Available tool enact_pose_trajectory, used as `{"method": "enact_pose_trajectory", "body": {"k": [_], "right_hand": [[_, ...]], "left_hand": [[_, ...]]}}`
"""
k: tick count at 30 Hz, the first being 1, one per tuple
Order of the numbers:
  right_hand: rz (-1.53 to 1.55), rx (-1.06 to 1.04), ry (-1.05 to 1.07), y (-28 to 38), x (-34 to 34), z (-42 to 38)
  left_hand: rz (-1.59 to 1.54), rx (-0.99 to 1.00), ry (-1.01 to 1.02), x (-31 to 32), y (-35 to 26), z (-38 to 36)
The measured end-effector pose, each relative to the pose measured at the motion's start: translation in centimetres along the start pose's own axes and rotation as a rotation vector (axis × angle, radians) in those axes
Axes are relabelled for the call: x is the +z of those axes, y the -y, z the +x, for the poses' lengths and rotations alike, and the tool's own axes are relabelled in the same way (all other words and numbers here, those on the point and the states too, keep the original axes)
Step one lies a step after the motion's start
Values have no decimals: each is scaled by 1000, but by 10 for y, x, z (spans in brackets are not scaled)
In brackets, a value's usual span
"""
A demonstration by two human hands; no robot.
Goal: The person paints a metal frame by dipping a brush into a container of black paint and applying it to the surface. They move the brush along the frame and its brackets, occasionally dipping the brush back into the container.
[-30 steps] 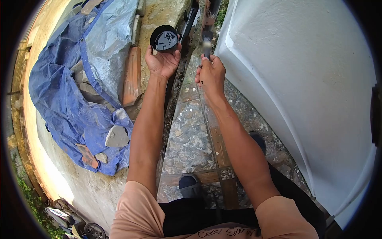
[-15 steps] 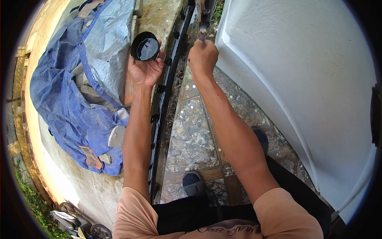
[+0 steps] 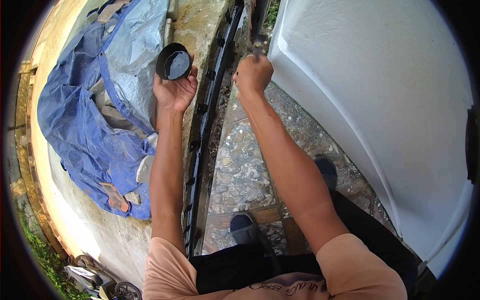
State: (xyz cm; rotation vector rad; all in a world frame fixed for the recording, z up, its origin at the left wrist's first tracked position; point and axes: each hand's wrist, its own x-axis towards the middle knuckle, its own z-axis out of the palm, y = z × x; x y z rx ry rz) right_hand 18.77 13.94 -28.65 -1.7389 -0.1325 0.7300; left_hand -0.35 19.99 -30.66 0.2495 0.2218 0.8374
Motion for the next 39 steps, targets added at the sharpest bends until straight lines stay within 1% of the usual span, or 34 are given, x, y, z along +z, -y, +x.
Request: {"method": "enact_pose_trajectory", "body": {"k": [1, 4, 5, 8, 10, 11, 14, 15, 18, 19, 22, 23, 26, 27, 30, 32, 34, 35, 38, 39], "right_hand": [[28, -2, -56, -22, 11, 20], [30, 19, -103, -7, 23, 22], [20, 24, -72, 4, 25, 22], [14, -152, -79, 44, 22, 3], [16, -419, -127, 66, 9, -22], [-4, -479, -120, 67, 4, -26], [-10, -316, -151, 55, 2, -24], [-22, -224, -127, 58, 1, -22], [-96, -343, -94, 63, 5, -24], [-77, -397, -66, 65, 6, -22], [44, -495, -86, 63, -1, -32], [74, -381, -60, 62, -5, -37], [178, -551, -84, 39, -2, -31], [112, -543, -95, 39, -2, -28], [-44, -491, -14, 16, -2, -1], [-98, -450, -30, -2, -3, 6], [-132, -420, -9, -6, -13, -9], [-163, -560, 2, -7, -16, -16], [-151, -678, 50, 19, -11, -32], [-203, -652, 80, 30, -8, -27]], "left_hand": [[-2, 0, -3, 2, 0, -1], [2, 4, -16, 6, -3, -4], [4, 6, -16, 8, -3, -3], [10, 33, -73, 17, -2, -5], [11, 31, -70, 19, -2, -6], [10, 30, -70, 19, -2, -8], [-2, 21, -45, 20, -3, -10], [4, 24, -39, 21, -3, -10], [16, 23, -25, 21, -5, -11], [15, 19, -19, 19, -6, -12], [19, 17, 4, 18, -5, -14], [23, 21, 15, 18, -6, -14], [11, 25, -45, 25, -3, -15], [9, 26, -54, 25, -3, -16], [8, 29, -76, 23, -4, -20], [10, 35, -65, 23, -3, -18], [20, 39, -58, 21, -2, -15], [25, 42, -61, 18, -3, -16], [21, 44, -82, 22, -1, -16], [19, 42, -84, 21, 0, -17]]}}
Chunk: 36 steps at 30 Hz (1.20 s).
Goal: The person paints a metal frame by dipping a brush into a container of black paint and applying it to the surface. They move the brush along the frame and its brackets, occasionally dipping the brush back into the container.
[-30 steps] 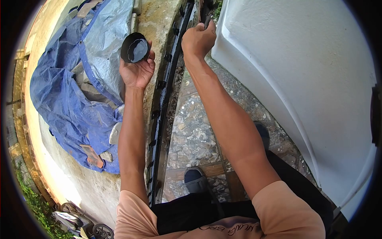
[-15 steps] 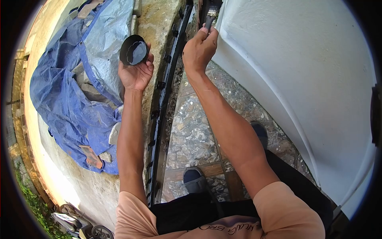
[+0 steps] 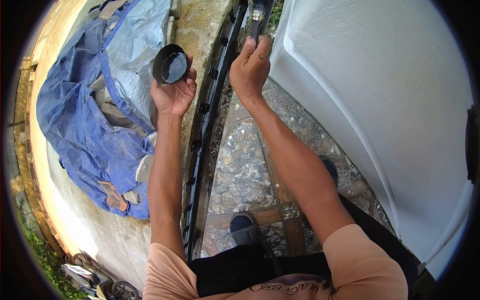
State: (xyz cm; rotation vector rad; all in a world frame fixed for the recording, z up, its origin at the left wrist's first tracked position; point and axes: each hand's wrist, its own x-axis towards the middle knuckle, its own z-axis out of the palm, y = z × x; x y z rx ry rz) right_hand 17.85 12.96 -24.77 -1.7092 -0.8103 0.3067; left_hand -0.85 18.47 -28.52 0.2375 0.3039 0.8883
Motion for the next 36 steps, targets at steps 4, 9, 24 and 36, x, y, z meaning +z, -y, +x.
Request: {"method": "enact_pose_trajectory", "body": {"k": [4, 9, 24, 36], "right_hand": [[-146, 85, -18, -17, 17, 12], [-151, 148, 95, -29, 19, -12], [238, 884, 169, -82, 46, -7], [118, 718, 109, -89, 50, -7]], "left_hand": [[-4, -2, 10, -4, -2, 0], [-31, 9, 28, -6, -4, -4], [-63, -28, -40, -21, -1, -46], [-91, -43, -40, -33, 1, -41]]}}
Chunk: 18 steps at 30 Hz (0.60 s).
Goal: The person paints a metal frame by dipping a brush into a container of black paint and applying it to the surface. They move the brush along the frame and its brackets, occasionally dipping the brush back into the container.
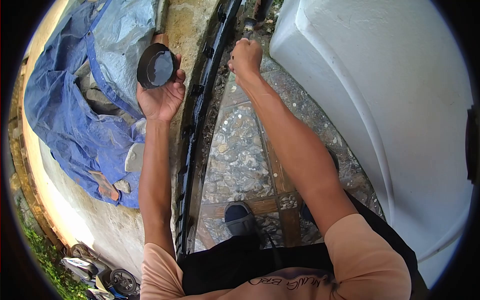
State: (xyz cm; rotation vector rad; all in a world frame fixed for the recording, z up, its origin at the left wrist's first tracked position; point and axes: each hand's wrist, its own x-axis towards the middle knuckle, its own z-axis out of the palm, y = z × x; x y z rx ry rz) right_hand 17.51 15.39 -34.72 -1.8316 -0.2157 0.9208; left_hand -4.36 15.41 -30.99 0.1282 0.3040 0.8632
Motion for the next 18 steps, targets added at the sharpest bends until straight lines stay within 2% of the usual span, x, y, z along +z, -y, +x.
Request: {"method": "enact_pose_trajectory", "body": {"k": [3, 4, 7, 8, 11, 16, 18], "right_hand": [[149, 248, 63, 18, -5, 17], [213, 269, 64, 29, -4, 20], [415, 171, 95, 58, -8, 8], [424, 69, 149, 64, -14, -4], [476, 17, 145, 71, -19, -38], [503, 170, 102, 80, -10, -28], [719, 207, 162, 97, -14, -28]], "left_hand": [[17, -1, -7, -1, 4, -1], [24, -3, -7, 0, 5, 0], [43, 6, -14, 1, 5, -1], [49, 8, -15, 2, 5, 0], [51, 12, -36, 3, 7, 2], [32, -33, 43, 3, 8, 1], [48, -15, 12, 6, 9, -1]]}}
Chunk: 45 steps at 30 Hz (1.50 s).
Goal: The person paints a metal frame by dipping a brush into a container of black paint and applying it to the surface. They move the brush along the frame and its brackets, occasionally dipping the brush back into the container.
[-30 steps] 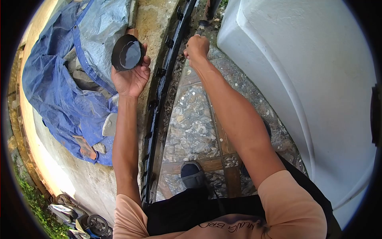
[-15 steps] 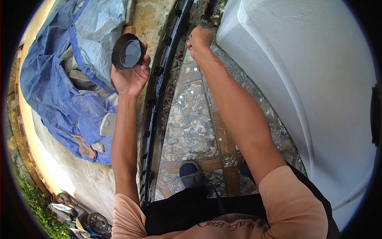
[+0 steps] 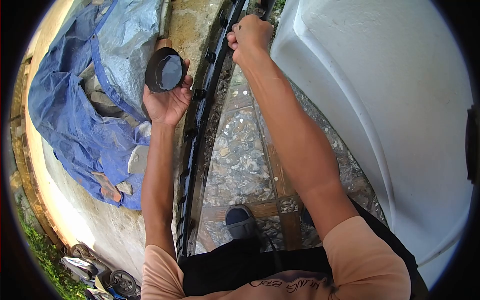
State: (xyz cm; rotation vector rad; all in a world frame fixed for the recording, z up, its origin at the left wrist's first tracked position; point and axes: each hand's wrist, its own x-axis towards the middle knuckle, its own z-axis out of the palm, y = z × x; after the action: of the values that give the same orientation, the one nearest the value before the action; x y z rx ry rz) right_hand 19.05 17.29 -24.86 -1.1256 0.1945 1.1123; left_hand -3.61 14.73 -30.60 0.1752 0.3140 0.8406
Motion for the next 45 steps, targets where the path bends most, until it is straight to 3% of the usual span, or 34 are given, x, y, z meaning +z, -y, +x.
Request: {"method": "enact_pose_trajectory", "body": {"k": [1, 2, 5, 9, 13, 16, 20, 25, 29, 36, 39, 43, 45], "right_hand": [[107, 20, 34, 13, 10, -9], [25, -116, 85, 18, 15, -26], [-26, -171, 152, 20, 16, -58], [-53, -22, 72, 32, 21, -59], [52, -81, 169, 75, 43, -88], [-3, -269, 315, 79, 49, -115], [-513, -1026, 185, 30, 24, -75], [-843, -999, -91, 11, -7, -29], [-952, -728, -98, -13, -37, -21], [-233, -771, 164, 44, 5, -77], [52, -595, 296, 75, 32, -90], [33, -329, 218, 61, 21, -78], [44, -337, 203, 57, 11, -89]], "left_hand": [[12, 17, -27, 4, 1, 0], [23, 34, -51, 8, 1, 0], [28, 39, -64, 10, 0, 0], [16, 15, 15, 13, -2, -1], [12, 4, 31, 16, -7, -6], [-5, 18, 33, 23, -9, -10], [36, 63, -64, 35, -8, -15], [54, 56, -83, 42, -8, -22], [45, 25, 17, 33, -10, -25], [96, 66, -132, 57, -5, -31], [39, 25, -14, 52, -8, -32], [85, 59, -91, 64, -5, -35], [89, 64, -84, 64, -5, -37]]}}
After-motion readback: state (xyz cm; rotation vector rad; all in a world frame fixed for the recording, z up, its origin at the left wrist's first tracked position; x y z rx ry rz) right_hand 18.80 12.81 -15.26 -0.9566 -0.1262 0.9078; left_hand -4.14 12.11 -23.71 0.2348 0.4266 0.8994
